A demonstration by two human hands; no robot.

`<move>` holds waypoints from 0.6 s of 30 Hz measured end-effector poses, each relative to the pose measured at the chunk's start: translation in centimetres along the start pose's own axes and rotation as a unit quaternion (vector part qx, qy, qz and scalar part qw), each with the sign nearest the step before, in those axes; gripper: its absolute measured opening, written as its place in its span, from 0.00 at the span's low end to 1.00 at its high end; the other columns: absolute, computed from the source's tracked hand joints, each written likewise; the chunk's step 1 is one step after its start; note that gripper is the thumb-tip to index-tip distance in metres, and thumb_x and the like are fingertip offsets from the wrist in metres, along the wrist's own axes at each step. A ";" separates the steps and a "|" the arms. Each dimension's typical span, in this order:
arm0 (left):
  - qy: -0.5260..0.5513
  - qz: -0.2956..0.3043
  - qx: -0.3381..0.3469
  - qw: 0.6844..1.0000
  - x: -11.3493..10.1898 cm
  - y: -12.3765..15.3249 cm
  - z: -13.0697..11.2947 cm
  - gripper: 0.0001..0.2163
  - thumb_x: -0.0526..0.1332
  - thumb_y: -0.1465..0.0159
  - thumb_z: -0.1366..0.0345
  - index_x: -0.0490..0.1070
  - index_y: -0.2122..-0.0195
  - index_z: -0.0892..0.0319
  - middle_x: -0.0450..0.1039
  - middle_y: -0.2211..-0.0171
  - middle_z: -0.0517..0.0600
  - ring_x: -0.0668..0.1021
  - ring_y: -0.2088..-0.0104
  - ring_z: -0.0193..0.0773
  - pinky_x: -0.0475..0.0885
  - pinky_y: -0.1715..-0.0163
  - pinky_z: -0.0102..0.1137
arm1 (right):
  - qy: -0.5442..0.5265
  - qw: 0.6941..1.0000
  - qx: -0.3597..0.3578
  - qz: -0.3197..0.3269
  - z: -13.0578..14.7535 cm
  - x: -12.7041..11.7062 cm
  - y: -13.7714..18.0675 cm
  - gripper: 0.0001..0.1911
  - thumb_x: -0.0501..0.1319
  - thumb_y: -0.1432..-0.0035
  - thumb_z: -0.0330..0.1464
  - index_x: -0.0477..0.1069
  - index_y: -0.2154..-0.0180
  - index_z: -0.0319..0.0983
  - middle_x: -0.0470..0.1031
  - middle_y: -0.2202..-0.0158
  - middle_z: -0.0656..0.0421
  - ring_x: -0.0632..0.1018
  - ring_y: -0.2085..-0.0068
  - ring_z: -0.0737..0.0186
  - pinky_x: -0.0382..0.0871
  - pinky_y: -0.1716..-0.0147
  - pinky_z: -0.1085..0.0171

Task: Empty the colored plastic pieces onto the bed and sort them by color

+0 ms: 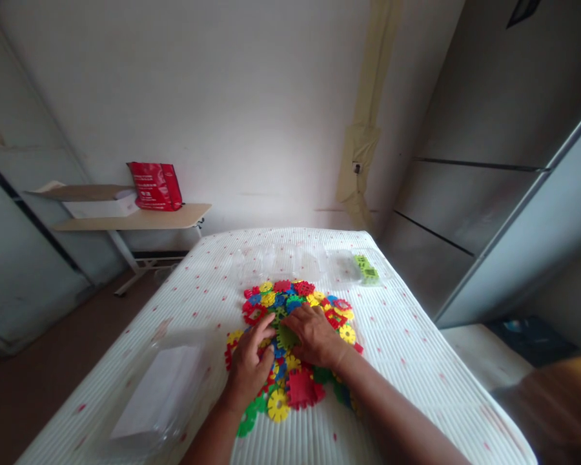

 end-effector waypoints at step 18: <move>0.109 -0.017 -0.076 0.991 -0.5 -0.2 -0.8 0.25 0.53 0.43 0.72 0.58 0.43 0.57 0.76 0.58 0.51 0.77 0.56 0.36 0.69 0.54 0.33 | -0.114 0.991 0.023 -0.061 -1.2 -0.2 0.4 0.27 0.65 0.57 0.31 0.66 0.51 0.39 0.70 0.56 0.52 0.69 0.54 0.53 0.61 0.54 0.55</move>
Point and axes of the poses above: each hand's wrist, its own y-axis away from the middle knuckle, its own x-axis out of the palm, z = x × y, the point moved 2 cm from there along -y, towards the middle knuckle
